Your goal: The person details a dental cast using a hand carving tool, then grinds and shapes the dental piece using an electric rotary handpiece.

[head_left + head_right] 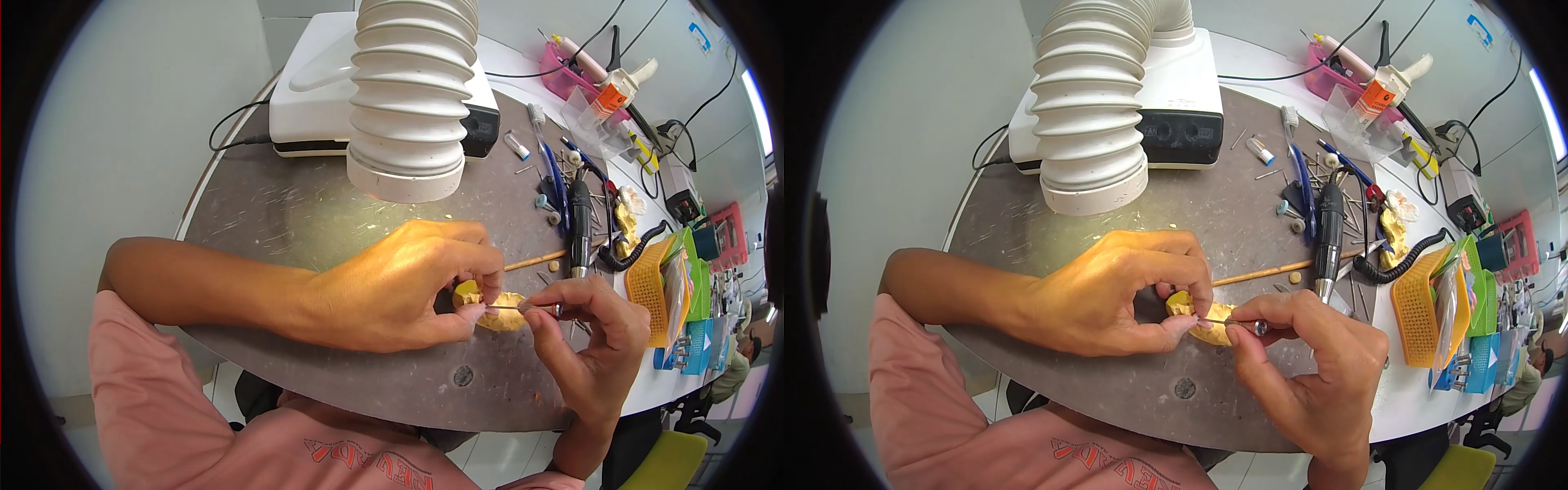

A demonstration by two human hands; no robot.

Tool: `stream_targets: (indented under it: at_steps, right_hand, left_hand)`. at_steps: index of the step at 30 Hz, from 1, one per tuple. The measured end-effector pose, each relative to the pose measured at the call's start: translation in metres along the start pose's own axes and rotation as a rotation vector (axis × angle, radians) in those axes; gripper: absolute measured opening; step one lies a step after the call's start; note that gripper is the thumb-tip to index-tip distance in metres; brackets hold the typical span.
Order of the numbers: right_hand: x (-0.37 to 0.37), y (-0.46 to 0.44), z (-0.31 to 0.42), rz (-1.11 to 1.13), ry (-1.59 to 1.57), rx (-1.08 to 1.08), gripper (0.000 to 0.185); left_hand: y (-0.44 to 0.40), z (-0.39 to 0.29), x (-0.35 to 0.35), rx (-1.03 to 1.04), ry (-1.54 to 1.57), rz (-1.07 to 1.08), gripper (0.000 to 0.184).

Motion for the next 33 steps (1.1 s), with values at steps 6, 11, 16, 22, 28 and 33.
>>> stream_targets:
  at_steps: [6, 11, 16, 22, 28, 33]
  right_hand:
    - [0.000, 0.001, 0.001, 0.010, 0.019, 0.007, 0.015]
    - [-0.002, -0.002, 0.002, 0.031, 0.065, -0.065, 0.017]
    - [-0.004, -0.002, 0.002, 0.021, 0.051, 0.000, 0.024]
    - [-0.009, 0.001, 0.002, 0.093, 0.228, 0.048, 0.035]
    - [-0.005, 0.002, 0.003, 0.012, 0.221, -0.008, 0.030]
    - [-0.013, 0.003, 0.007, -0.032, 0.230, -0.017, 0.024]
  left_hand:
    - [0.000, 0.001, 0.000, -0.002, 0.004, -0.003, 0.012]
    - [0.000, 0.001, 0.000, 0.001, 0.011, -0.003, 0.013]
    - [0.000, 0.002, 0.002, 0.010, 0.024, -0.019, 0.013]
    - [0.000, 0.002, 0.001, 0.005, 0.011, -0.011, 0.014]
    - [-0.001, 0.000, 0.002, -0.003, 0.007, -0.010, 0.013]
    - [-0.001, 0.001, 0.002, 0.001, 0.012, -0.019, 0.012]
Point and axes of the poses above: each hand's wrist, its own y-axis away from the middle knuckle, its own x-axis out of the palm, z = x × y, the point moved 1 cm from there along -y, towards the middle knuckle, and after that the axes turned 3 degrees about -x, right-handed, at the moved point
